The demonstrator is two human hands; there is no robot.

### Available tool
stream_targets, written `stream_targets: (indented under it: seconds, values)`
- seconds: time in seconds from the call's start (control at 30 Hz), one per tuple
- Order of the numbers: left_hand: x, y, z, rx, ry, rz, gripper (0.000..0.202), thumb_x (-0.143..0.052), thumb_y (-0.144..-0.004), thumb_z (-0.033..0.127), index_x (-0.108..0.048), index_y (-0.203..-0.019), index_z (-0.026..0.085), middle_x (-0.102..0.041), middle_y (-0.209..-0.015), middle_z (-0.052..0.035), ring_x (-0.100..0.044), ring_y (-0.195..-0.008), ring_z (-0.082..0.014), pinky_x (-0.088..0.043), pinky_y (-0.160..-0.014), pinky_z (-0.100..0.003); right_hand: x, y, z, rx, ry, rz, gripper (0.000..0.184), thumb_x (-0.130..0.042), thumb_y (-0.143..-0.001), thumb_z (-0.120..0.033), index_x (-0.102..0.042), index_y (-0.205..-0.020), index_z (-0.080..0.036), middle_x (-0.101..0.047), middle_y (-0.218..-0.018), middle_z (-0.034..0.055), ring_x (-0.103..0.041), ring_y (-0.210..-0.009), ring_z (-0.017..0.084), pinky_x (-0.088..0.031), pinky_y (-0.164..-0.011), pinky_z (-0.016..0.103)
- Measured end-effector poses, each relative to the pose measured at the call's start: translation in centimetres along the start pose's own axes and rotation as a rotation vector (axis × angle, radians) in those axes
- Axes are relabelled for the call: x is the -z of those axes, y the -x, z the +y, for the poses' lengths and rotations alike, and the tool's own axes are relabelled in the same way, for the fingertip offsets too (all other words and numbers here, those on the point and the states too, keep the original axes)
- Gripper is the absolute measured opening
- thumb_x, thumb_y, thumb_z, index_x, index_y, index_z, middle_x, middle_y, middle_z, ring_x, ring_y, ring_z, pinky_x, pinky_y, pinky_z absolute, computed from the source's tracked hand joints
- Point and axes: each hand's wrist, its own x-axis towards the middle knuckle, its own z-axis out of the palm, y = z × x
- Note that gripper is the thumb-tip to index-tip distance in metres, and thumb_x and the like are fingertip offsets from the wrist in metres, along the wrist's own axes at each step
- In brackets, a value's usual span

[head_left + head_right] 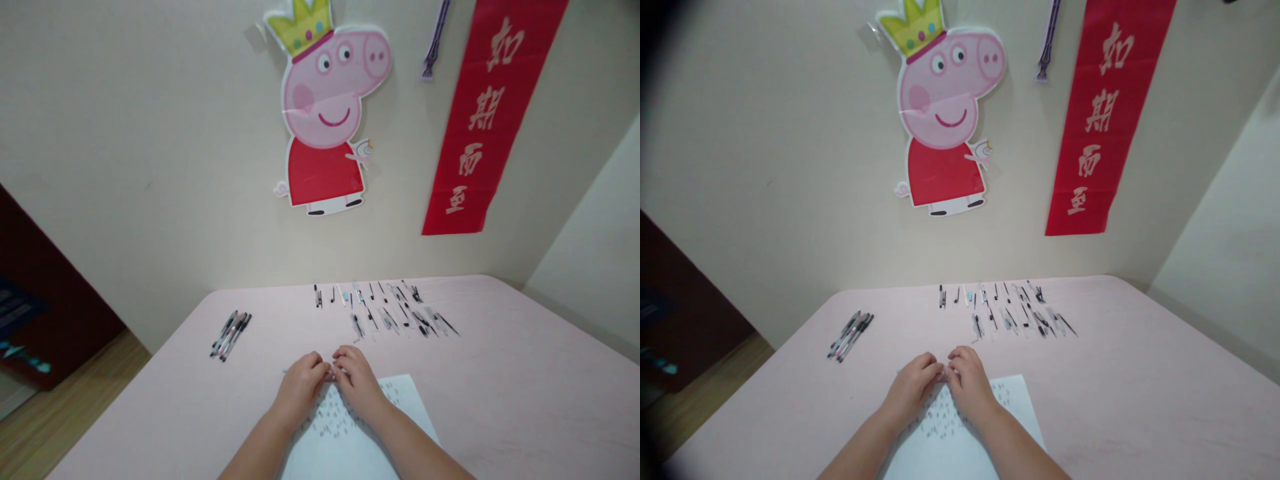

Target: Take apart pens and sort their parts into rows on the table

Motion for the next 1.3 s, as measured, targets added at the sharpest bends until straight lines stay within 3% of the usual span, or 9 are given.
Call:
stream_targets:
  seconds: [0.27, 0.4, 0.57, 0.83, 1.3]
  values:
    - [-0.3, 0.1, -0.3, 0.011, 0.025, -0.023, 0.021, -0.041, -0.093, 0.019, -0.061, -0.092, 0.022, -0.058, -0.086, -0.0029, -0.056, -0.079, -0.0152, -0.04, -0.067, -0.024, -0.1, 0.0, 0.1, -0.001, -0.082, 0.073, 0.02, -0.052, -0.07, -0.003, -0.063, -0.073, -0.02, -0.06, -0.098, 0.0086, -0.052, -0.102, 0.023, -0.042, -0.092, 0.038]
    - [-0.6, 0.0, -0.3, 0.011, 0.076, -0.004, 0.017, -0.045, -0.09, 0.019, -0.055, -0.103, 0.02, -0.059, -0.092, -0.0037, -0.056, -0.084, -0.0166, -0.042, -0.072, -0.026, -0.3, 0.0, 0.3, 0.01, -0.109, 0.095, 0.025, -0.051, -0.067, 0.0, -0.063, -0.075, -0.02, -0.06, -0.098, 0.0079, -0.051, -0.103, 0.023, -0.042, -0.092, 0.04]
    - [-0.4, 0.1, -0.3, 0.031, 0.052, -0.009, 0.016, -0.041, -0.09, 0.013, -0.055, -0.088, 0.02, -0.057, -0.088, -0.0025, -0.055, -0.079, -0.0156, -0.04, -0.067, -0.025, -0.5, 0.0, 0.5, 0.006, -0.117, 0.11, 0.025, -0.051, -0.067, 0.001, -0.062, -0.075, -0.02, -0.059, -0.098, 0.0077, -0.052, -0.102, 0.023, -0.042, -0.092, 0.04]
    - [-0.2, 0.2, -0.2, 0.044, 0.074, -0.003, 0.016, -0.042, -0.089, 0.015, -0.054, -0.097, 0.021, -0.057, -0.093, -0.0036, -0.054, -0.083, -0.0164, -0.041, -0.071, -0.026, -0.3, 0.0, 0.4, -0.015, -0.114, 0.112, 0.022, -0.052, -0.068, 0.0, -0.061, -0.074, -0.02, -0.059, -0.096, 0.0073, -0.052, -0.1, 0.022, -0.042, -0.09, 0.038]
    - [0.0, 0.2, -0.7, 0.081, 0.017, 0.013, 0.015, -0.042, -0.089, 0.017, -0.057, -0.089, 0.02, -0.056, -0.089, -0.003, -0.055, -0.082, -0.0159, -0.04, -0.07, -0.025, -0.5, 0.0, 1.4, -0.045, -0.13, 0.186, 0.019, -0.053, -0.07, -0.004, -0.061, -0.076, -0.021, -0.061, -0.094, 0.0062, -0.055, -0.096, 0.021, -0.045, -0.085, 0.036]
